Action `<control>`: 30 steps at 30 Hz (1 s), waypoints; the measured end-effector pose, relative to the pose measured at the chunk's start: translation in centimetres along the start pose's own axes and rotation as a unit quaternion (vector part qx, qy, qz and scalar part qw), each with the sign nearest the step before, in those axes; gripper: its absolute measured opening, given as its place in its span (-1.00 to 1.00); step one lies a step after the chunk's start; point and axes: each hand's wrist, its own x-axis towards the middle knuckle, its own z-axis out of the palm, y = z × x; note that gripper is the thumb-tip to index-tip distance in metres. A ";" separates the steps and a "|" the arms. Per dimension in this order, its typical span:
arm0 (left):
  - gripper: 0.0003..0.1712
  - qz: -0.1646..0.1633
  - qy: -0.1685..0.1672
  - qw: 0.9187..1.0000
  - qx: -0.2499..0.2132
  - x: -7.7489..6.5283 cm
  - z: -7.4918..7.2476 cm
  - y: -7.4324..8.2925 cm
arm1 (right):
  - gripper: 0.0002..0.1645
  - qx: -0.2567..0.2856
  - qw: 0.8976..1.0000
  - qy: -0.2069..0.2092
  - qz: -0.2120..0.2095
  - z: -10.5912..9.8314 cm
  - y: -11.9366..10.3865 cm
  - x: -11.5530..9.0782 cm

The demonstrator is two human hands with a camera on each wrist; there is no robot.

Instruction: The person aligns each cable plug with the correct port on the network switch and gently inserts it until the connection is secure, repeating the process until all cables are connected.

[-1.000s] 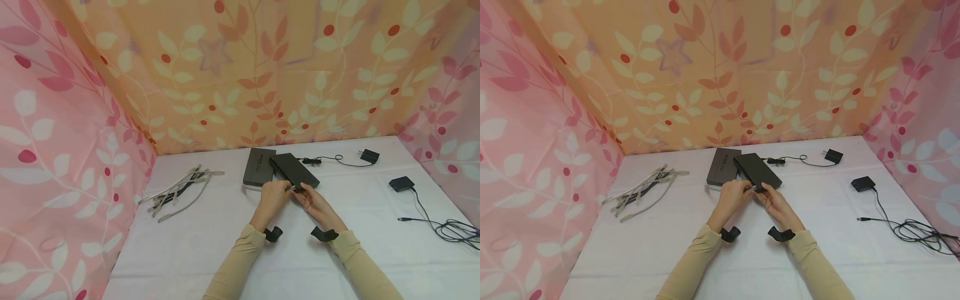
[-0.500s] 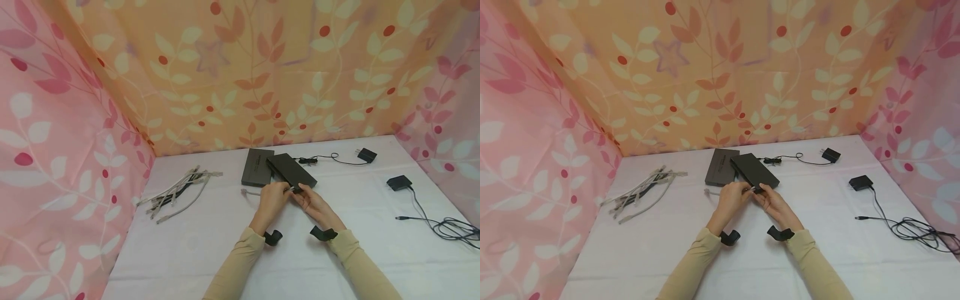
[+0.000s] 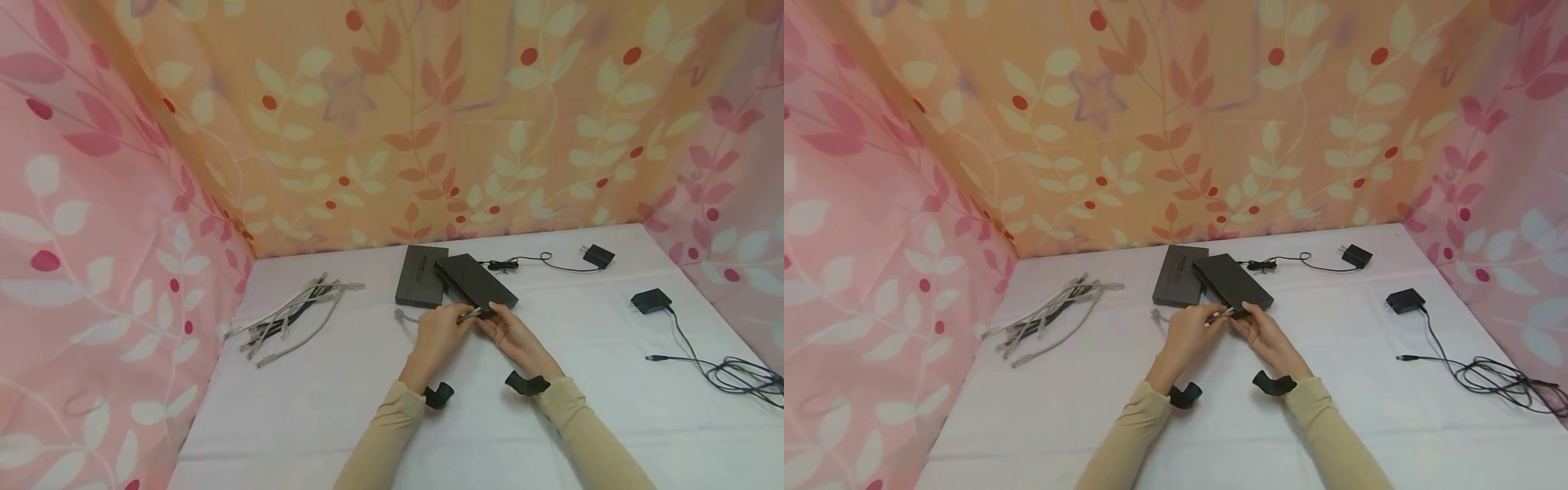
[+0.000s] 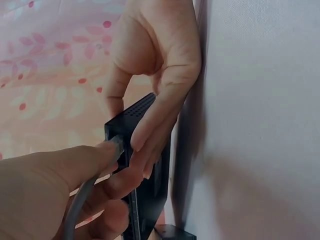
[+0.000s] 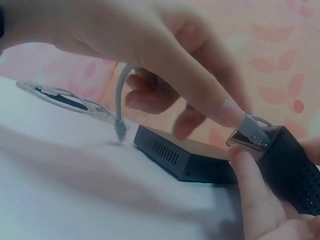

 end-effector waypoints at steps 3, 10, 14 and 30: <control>-0.75 0.020 -0.005 1.000 -0.005 -0.3 -0.4 -0.6 | -0.76 0.001 1.000 -0.008 -0.003 -0.1 0.0 0.0; -0.82 0.048 -0.009 0.999 -0.023 -0.9 -1.2 -2.6 | -0.73 0.004 0.998 -0.056 0.002 -0.6 0.0 0.3; -0.83 0.038 -0.025 0.999 -0.027 -1.0 -1.5 -4.1 | -0.69 0.016 0.997 -0.071 0.006 -0.7 -0.1 0.3; -0.82 -0.004 -0.008 0.998 -0.063 -1.3 -3.2 -9.0 | -0.69 0.036 0.997 -0.069 0.014 -0.7 0.0 0.3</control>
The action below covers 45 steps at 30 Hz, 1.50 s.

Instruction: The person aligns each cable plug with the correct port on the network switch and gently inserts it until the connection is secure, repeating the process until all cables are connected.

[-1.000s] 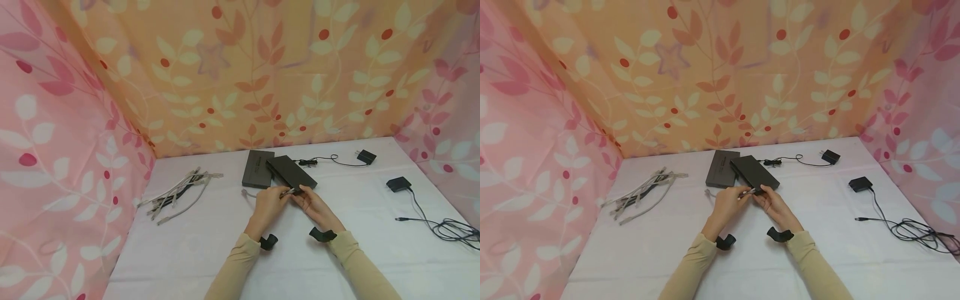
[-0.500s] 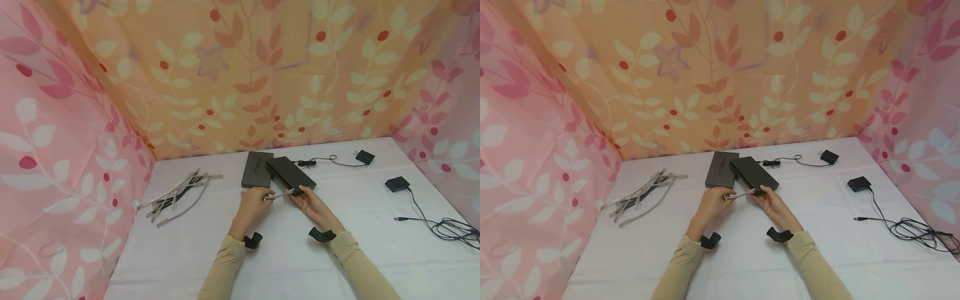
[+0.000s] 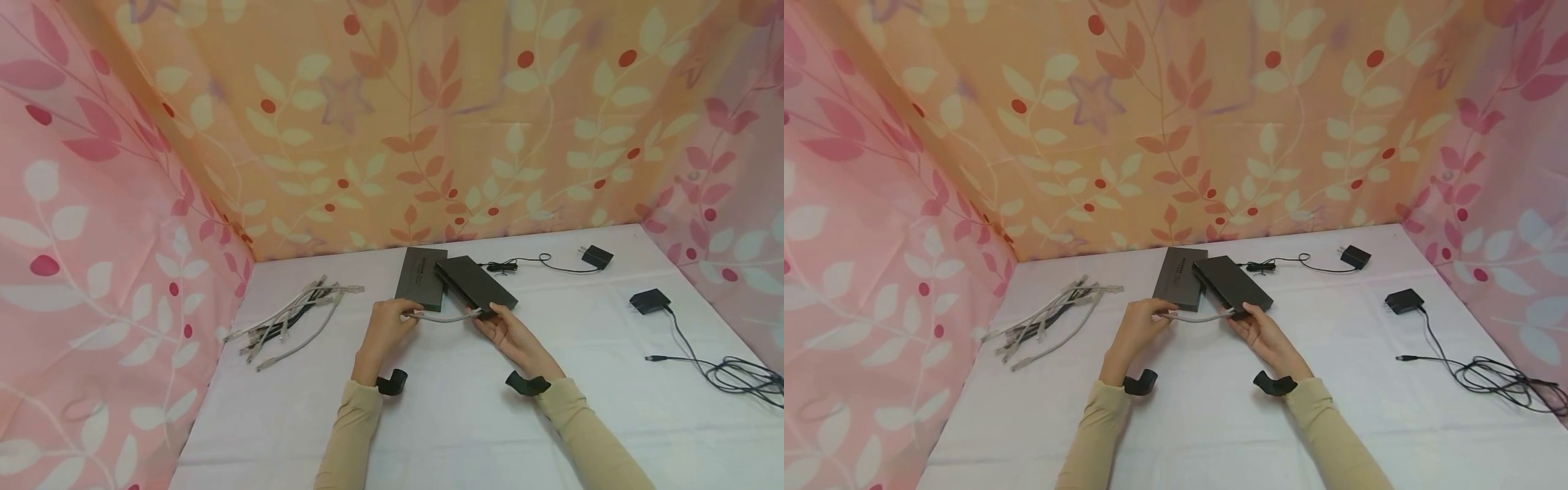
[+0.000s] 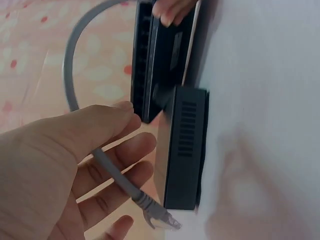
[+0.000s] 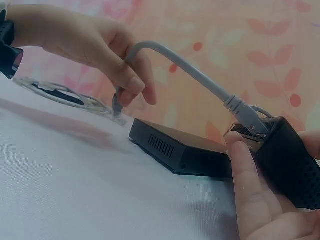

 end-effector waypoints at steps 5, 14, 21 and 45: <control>-0.80 0.000 -0.009 1.000 -0.020 0.0 -0.5 -0.8 | -0.67 0.014 1.000 -0.015 0.003 0.0 0.0 0.0; -0.81 -0.015 -0.031 0.998 -0.060 -0.2 -1.3 -2.3 | -0.66 0.016 1.000 -0.026 0.001 0.0 0.0 0.0; -0.77 -0.028 -0.062 0.992 -0.105 -0.4 -1.6 -3.7 | -0.67 0.003 1.000 -0.016 -0.001 0.0 -0.1 -0.1; -0.58 -0.255 0.126 0.958 -0.037 -3.4 -3.3 -10.0 | -0.58 -0.003 1.000 0.017 0.005 0.2 -0.1 -0.1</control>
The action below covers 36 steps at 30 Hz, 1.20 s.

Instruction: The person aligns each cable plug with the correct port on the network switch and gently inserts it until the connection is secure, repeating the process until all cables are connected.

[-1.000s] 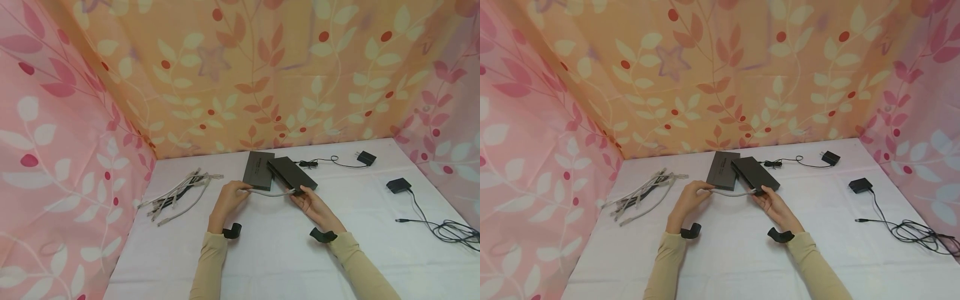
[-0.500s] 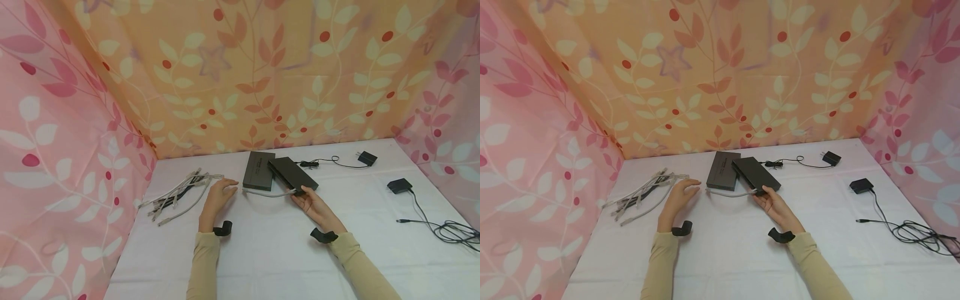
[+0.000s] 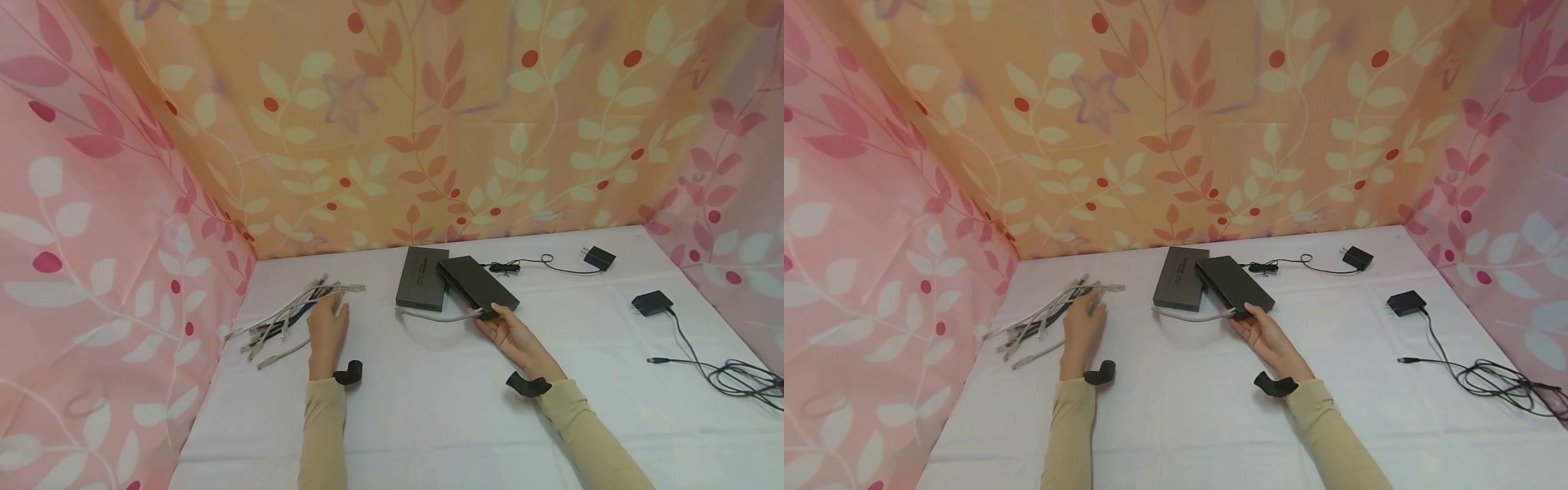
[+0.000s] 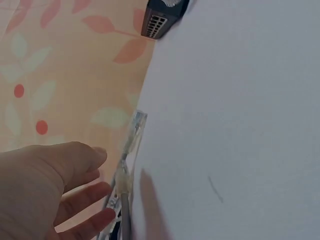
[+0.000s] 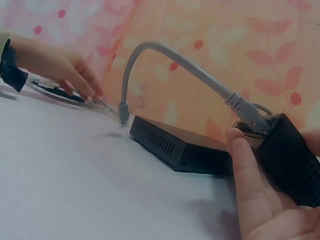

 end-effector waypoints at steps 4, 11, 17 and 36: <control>-0.57 -0.013 -0.006 1.000 0.000 0.0 -0.1 -0.4 | -0.62 0.011 1.000 -0.006 0.000 0.0 0.0 0.0; -0.55 -0.029 0.006 0.999 -0.040 0.1 0.5 -1.2 | -0.63 0.013 1.000 -0.013 0.000 -0.1 0.1 0.1; -0.58 -0.031 0.025 0.998 -0.049 0.1 0.6 -1.5 | -0.66 0.011 1.000 -0.027 -0.004 -0.2 0.2 0.0; -0.70 -0.041 0.010 0.998 -0.049 0.1 0.1 -1.0 | -0.64 0.018 0.999 -0.032 -0.003 -0.3 0.1 0.2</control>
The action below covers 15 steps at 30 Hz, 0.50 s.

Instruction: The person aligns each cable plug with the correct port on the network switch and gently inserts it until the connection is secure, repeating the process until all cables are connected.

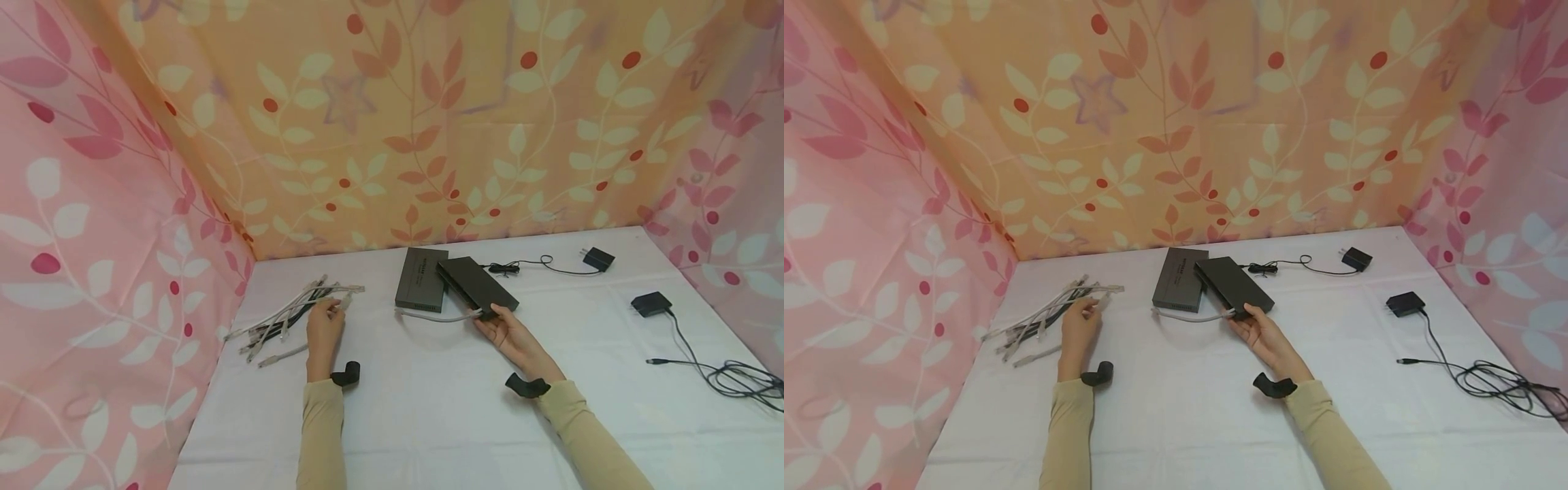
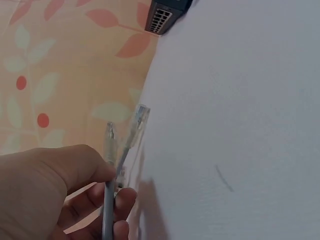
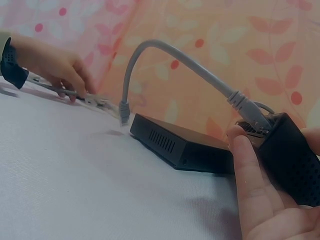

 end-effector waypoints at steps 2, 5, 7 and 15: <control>-0.71 -0.001 -0.006 1.000 0.000 0.0 -0.1 0.2 | -0.65 0.001 1.000 0.000 0.001 0.0 0.0 0.0; -0.73 -0.002 -0.012 1.000 0.000 -0.1 -0.2 0.6 | -0.66 0.001 1.000 -0.003 0.001 0.0 0.0 0.0; -0.75 0.000 -0.012 1.000 -0.001 -0.1 -0.2 0.9 | -0.66 -0.001 1.000 -0.005 -0.001 -0.1 0.0 0.0; -0.77 0.010 -0.022 1.000 -0.014 -0.2 -0.3 2.0 | -0.68 0.007 1.000 -0.007 -0.001 -0.2 0.0 0.0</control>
